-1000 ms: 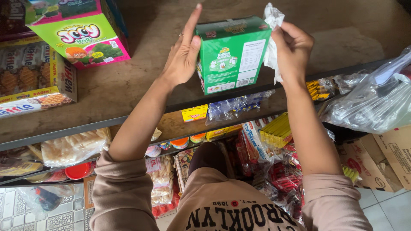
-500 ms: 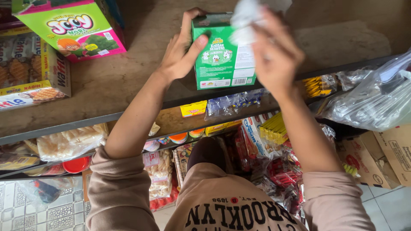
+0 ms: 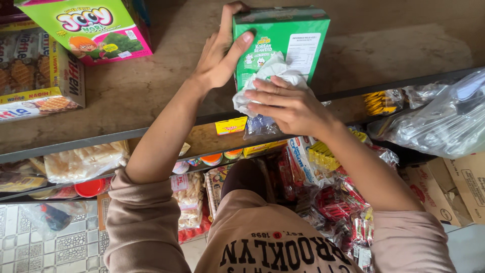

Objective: The person wipes the surfaces of several snack boxes on a store shelf using a white cloth. They handle a blue Slat Olat box, a green and pink Jocy box, and a green Korean Seaweed box, cleaning each one before placing it back on the shelf.

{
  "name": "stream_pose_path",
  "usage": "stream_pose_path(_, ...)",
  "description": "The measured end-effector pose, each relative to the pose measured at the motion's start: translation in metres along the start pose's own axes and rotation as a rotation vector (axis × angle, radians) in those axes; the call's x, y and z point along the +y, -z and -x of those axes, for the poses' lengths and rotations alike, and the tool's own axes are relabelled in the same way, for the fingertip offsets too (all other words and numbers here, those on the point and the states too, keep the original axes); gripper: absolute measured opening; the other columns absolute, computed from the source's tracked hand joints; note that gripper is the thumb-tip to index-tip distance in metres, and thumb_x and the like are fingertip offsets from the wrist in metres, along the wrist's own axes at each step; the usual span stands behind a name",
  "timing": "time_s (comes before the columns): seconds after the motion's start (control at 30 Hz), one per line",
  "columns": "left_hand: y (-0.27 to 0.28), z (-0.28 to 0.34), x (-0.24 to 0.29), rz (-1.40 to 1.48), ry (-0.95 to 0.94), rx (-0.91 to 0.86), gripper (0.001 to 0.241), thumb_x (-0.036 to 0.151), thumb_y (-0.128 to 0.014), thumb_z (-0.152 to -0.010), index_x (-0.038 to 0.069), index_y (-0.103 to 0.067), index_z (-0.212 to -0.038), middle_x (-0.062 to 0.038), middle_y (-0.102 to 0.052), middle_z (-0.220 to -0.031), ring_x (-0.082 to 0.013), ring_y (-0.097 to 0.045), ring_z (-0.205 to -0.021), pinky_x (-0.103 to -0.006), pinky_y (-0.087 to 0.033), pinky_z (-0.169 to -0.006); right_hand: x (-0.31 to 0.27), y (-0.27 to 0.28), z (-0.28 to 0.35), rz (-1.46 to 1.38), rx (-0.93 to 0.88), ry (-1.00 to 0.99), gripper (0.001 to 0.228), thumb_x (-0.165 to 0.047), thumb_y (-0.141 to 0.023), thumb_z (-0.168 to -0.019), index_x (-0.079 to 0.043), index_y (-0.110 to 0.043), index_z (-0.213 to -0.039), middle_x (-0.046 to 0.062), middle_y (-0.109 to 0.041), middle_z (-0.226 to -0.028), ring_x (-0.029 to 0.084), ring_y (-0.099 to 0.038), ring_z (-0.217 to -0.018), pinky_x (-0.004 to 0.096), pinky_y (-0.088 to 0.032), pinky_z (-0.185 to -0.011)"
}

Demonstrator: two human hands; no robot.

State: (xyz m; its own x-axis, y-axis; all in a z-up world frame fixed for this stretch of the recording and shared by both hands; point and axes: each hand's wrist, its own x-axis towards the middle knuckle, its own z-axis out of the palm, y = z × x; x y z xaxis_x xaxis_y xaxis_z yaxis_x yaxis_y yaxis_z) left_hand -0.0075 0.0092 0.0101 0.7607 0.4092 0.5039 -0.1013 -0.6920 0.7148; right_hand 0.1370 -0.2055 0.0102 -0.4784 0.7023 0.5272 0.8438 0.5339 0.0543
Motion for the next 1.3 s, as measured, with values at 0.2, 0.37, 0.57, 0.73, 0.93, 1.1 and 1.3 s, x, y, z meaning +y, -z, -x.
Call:
stream_pose_path(0.2, 0.000, -0.003, 0.000, 0.056, 0.027, 0.003, 0.057, 0.058, -0.043, -0.110, 0.018, -0.029, -0.148, -0.020, -0.073, -0.122, -0.0446, -0.073, -0.114, -0.0503, -0.052, -0.101, 0.001, -0.001, -0.006, 0.044, 0.035, 0.019, 0.036, 0.005, -0.069, -0.085, -0.009, -0.078, -0.118, 0.008, -0.066, -0.141, 0.025, -0.057, -0.140, 0.044, -0.039, -0.122)
stream_pose_path(0.37, 0.001, -0.001, -0.002, 0.081, 0.004, -0.016, 0.056, 0.056, -0.046, -0.111, 0.017, -0.029, -0.147, -0.020, -0.072, -0.124, -0.0426, -0.074, -0.114, -0.0486, -0.054, -0.101, 0.013, -0.002, -0.020, 0.084, 0.208, -0.048, 0.040, 0.008, -0.068, -0.091, -0.010, -0.079, -0.124, 0.008, -0.065, -0.142, 0.026, -0.059, -0.138, 0.044, -0.039, -0.121)
stream_pose_path(0.57, 0.001, -0.001, -0.001, 0.080, -0.009, -0.002, 0.057, 0.054, -0.048, -0.112, 0.014, -0.028, -0.147, -0.022, -0.071, -0.126, -0.0411, -0.073, -0.116, -0.0482, -0.054, -0.102, 0.039, 0.021, -0.026, 0.094, 0.491, -0.269, 0.038, 0.015, -0.063, -0.097, -0.005, -0.076, -0.126, 0.014, -0.063, -0.145, 0.034, -0.057, -0.142, 0.048, -0.043, -0.123)
stream_pose_path(0.73, 0.002, 0.000, 0.002, 0.076, 0.032, -0.008, 0.062, 0.058, -0.049, -0.108, 0.014, -0.029, -0.146, -0.022, -0.072, -0.122, -0.0411, -0.074, -0.115, -0.0487, -0.054, -0.102, 0.045, 0.005, -0.014, -0.294, 0.797, -0.428, 0.026, 0.008, -0.055, -0.109, 0.001, -0.069, -0.129, 0.020, -0.060, -0.146, 0.023, -0.066, -0.131, 0.032, -0.054, -0.111)
stream_pose_path(0.93, 0.000, 0.002, 0.002, 0.057, 0.012, -0.004, 0.065, 0.061, -0.047, -0.108, 0.013, -0.028, -0.148, -0.023, -0.071, -0.124, -0.0429, -0.073, -0.117, -0.0494, -0.053, -0.103, 0.070, -0.035, 0.019, -0.655, 1.057, -0.623, 0.011, 0.004, -0.060, -0.115, 0.009, -0.070, -0.118, 0.008, -0.072, -0.108, 0.009, -0.062, -0.096, 0.024, -0.050, -0.088)
stream_pose_path(1.1, -0.001, 0.001, 0.000, 0.032, 0.009, -0.001, 0.066, 0.060, -0.046, -0.108, 0.012, -0.026, -0.149, -0.022, -0.072, -0.121, -0.0416, -0.074, -0.114, -0.0488, -0.054, -0.102, 0.071, -0.038, 0.038, -0.933, 1.021, -0.782, 0.018, 0.003, -0.059, -0.109, 0.007, -0.069, -0.124, 0.005, -0.072, -0.109, 0.007, -0.063, -0.095, 0.023, -0.052, -0.085)
stream_pose_path(1.3, -0.002, 0.003, 0.000, 0.030, -0.021, 0.018, 0.066, 0.059, -0.048, -0.110, 0.011, -0.026, -0.149, -0.022, -0.072, -0.122, -0.0415, -0.074, -0.115, -0.0485, -0.055, -0.102, 0.053, -0.023, 0.038, -1.030, 0.757, -1.013, 0.032, 0.002, -0.055, -0.104, 0.003, -0.063, -0.135, 0.005, -0.073, -0.113, 0.006, -0.066, -0.094, 0.022, -0.053, -0.079)
